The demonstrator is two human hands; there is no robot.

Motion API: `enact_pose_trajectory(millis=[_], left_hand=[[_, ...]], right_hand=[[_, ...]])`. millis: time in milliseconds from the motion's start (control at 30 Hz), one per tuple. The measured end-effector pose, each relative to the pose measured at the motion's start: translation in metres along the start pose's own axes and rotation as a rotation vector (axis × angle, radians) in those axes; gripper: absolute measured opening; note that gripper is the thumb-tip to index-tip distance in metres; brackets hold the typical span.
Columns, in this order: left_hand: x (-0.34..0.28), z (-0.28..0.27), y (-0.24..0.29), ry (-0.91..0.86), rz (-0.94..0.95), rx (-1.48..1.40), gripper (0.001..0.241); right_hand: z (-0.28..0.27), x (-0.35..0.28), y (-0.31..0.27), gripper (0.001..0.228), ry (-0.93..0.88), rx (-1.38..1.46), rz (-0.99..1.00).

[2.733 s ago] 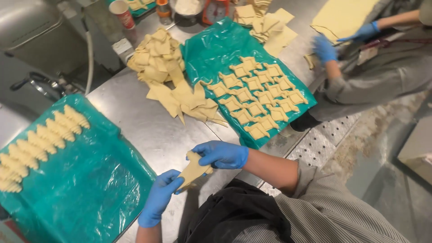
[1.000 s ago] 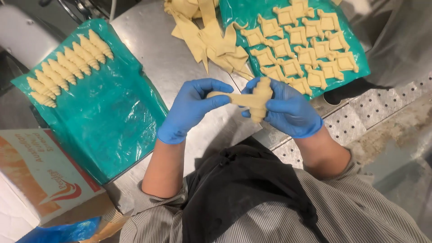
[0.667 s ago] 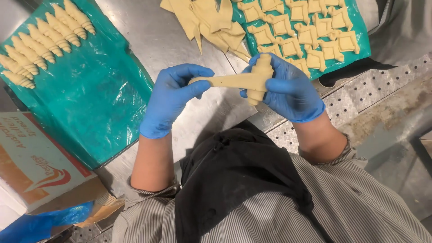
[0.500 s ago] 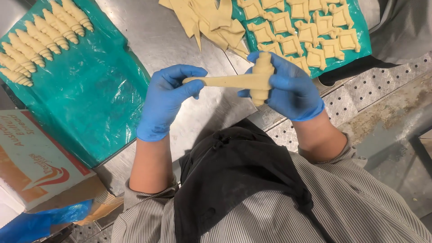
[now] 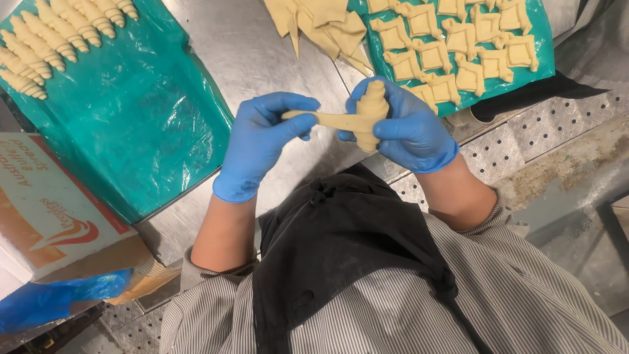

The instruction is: Roll triangular pieces of dough into croissant shapes and place them on a tray.

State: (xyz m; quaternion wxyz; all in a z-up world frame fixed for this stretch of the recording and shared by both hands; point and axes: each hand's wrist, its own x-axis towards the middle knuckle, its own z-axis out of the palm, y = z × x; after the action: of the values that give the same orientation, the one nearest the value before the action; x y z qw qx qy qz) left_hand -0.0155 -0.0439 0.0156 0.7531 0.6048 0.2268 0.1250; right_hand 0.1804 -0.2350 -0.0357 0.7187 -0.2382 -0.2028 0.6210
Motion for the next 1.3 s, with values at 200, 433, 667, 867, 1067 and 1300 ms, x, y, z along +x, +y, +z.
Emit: enact_pose_trajectory(millis=[200, 433, 667, 867, 1067, 1300], left_hand=[[-0.003, -0.001, -0.003, 0.107, 0.03, -0.037, 0.021], [-0.004, 0.002, -0.013, 0.106, 0.072, -0.069, 0.02], [-0.002, 0.014, -0.023, 0.106, 0.098, -0.118, 0.018], [-0.008, 0.012, -0.034, 0.137, 0.11, -0.131, 0.018], [-0.012, -0.006, -0.033, 0.175, 0.103, -0.053, 0.021], [-0.024, -0.039, -0.044, 0.199, 0.094, -0.184, 0.019]], right_hand=[[0.008, 0.003, -0.006, 0.059, -0.048, -0.038, 0.041], [0.011, 0.003, -0.005, 0.061, -0.027, 0.012, 0.073], [-0.007, 0.002, 0.007, 0.06, -0.066, 0.058, 0.098], [0.005, 0.009, 0.012, 0.064, -0.063, 0.056, 0.081], [0.008, 0.027, 0.024, 0.065, -0.008, 0.071, 0.138], [0.026, 0.061, 0.053, 0.058, -0.036, 0.103, 0.154]])
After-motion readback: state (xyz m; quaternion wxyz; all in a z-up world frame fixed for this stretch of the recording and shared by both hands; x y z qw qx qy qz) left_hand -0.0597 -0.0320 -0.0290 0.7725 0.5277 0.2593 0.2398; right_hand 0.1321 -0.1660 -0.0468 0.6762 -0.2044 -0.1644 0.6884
